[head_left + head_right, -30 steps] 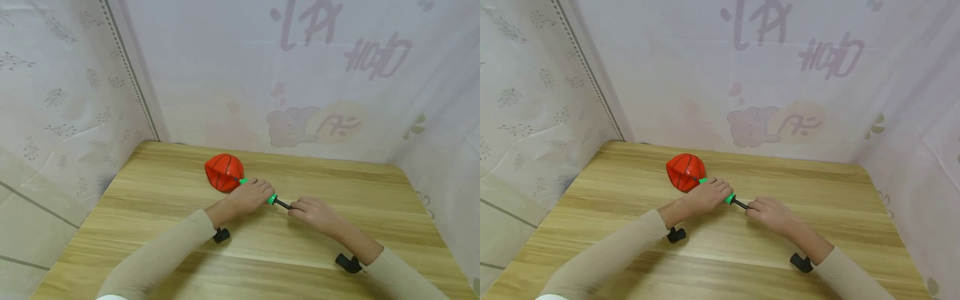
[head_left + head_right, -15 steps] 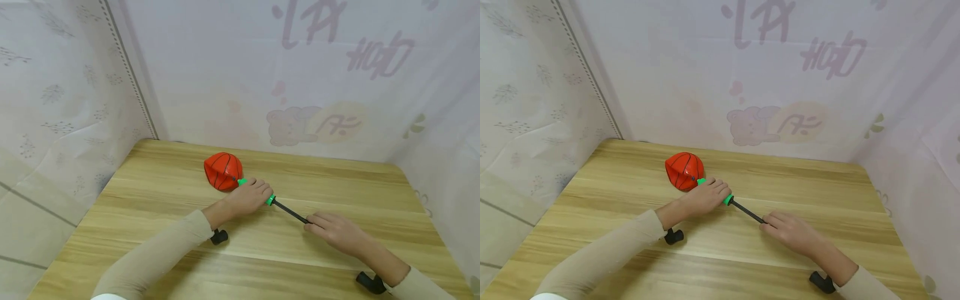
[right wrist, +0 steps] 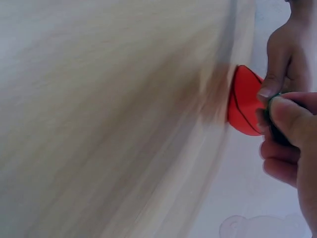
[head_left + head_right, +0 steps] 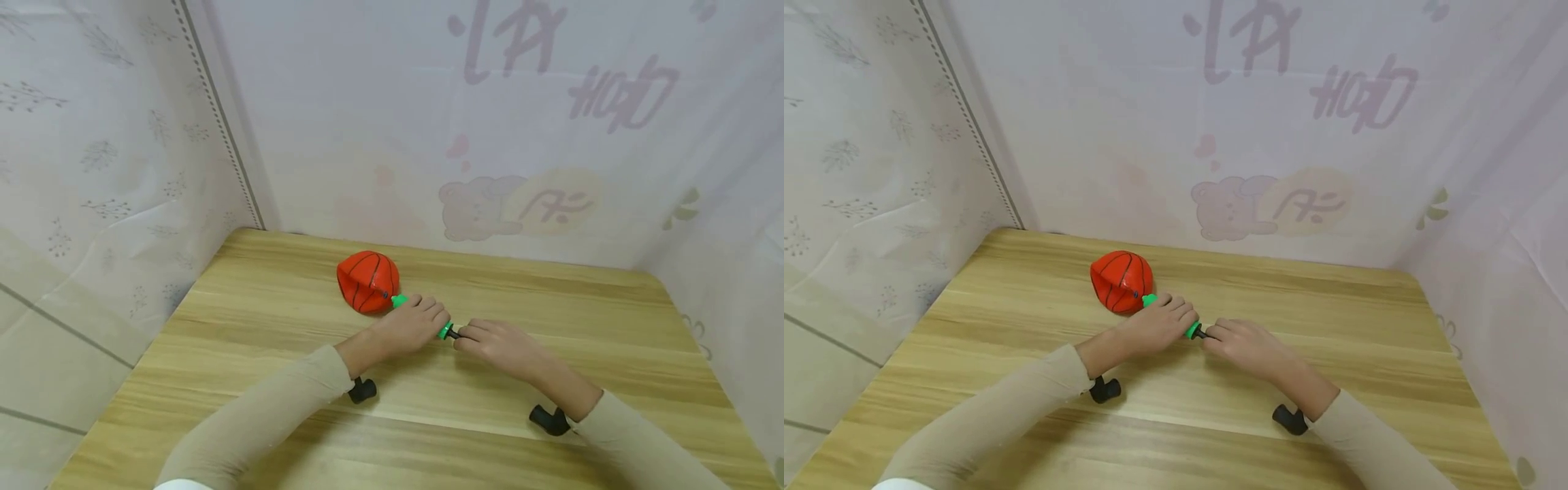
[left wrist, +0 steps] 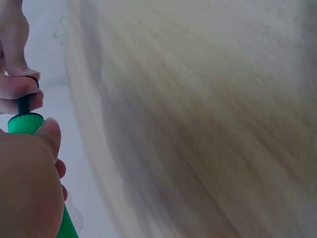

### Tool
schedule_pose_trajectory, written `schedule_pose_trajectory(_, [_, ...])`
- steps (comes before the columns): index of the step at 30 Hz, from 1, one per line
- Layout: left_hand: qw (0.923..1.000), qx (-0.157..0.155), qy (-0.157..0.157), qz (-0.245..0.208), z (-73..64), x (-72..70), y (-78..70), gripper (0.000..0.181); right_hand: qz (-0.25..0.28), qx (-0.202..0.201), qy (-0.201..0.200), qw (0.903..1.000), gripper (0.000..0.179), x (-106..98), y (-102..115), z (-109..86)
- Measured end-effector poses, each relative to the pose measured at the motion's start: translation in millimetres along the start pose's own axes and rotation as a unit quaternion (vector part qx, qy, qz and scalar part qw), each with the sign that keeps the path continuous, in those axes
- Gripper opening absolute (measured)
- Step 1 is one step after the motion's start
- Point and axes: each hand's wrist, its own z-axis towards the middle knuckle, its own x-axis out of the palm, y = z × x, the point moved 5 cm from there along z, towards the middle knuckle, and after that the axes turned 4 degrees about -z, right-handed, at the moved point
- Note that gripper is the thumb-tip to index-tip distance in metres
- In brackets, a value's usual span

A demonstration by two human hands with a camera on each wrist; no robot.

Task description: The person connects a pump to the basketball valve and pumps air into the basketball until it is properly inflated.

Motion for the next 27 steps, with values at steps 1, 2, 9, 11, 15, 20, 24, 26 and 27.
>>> schedule_pose_trajectory(1, [1.0000, 0.001, -0.001, -0.003, -1.0, -0.4, 0.0, 0.019, -0.003, -0.002, -0.003, 1.0000, 0.045, 1.7, 0.2, 1.8])
schedule_pose_trajectory(2, [1.0000, 0.002, 0.001, -0.004, -2.1, -0.5, 0.3, 0.019, -0.007, -0.003, -0.006, 1.0000, 0.045, 3.2, 0.7, 3.0])
schedule_pose_trajectory(9, [0.9999, 0.009, 0.002, -0.007, -6.8, -2.2, 4.9, 0.019, 0.006, 0.005, -0.033, 0.9994, 0.044, -2.7, 4.6, -8.1])
schedule_pose_trajectory(11, [0.9999, 0.011, 0.001, -0.007, -6.9, -2.3, 5.8, 0.019, 0.018, 0.010, -0.037, 0.9991, 0.042, -8.2, 6.6, -16.8])
schedule_pose_trajectory(15, [0.9998, 0.014, 0.007, -0.010, -6.7, -1.8, 6.3, 0.020, 0.032, 0.020, -0.028, 0.9989, 0.042, -19.9, 10.8, -37.1])
schedule_pose_trajectory(20, [0.9999, 0.011, 0.007, -0.011, -6.6, -2.8, 8.0, 0.019, 0.025, 0.027, -0.020, 0.9991, 0.044, -32.1, 12.7, -56.7])
schedule_pose_trajectory(24, [0.9998, 0.013, 0.002, -0.012, -6.8, -3.1, 7.9, 0.018, 0.029, 0.019, -0.025, 0.9991, 0.044, -35.8, 14.3, -61.6])
schedule_pose_trajectory(26, [0.9999, 0.014, -0.003, -0.009, -6.6, -3.1, 7.4, 0.017, 0.025, 0.015, -0.024, 0.9993, 0.044, -34.5, 14.6, -59.1])
schedule_pose_trajectory(27, [0.9999, 0.013, -0.003, -0.006, -6.5, -2.8, 7.2, 0.017, 0.022, 0.012, -0.024, 0.9994, 0.043, -33.2, 14.5, -56.4])
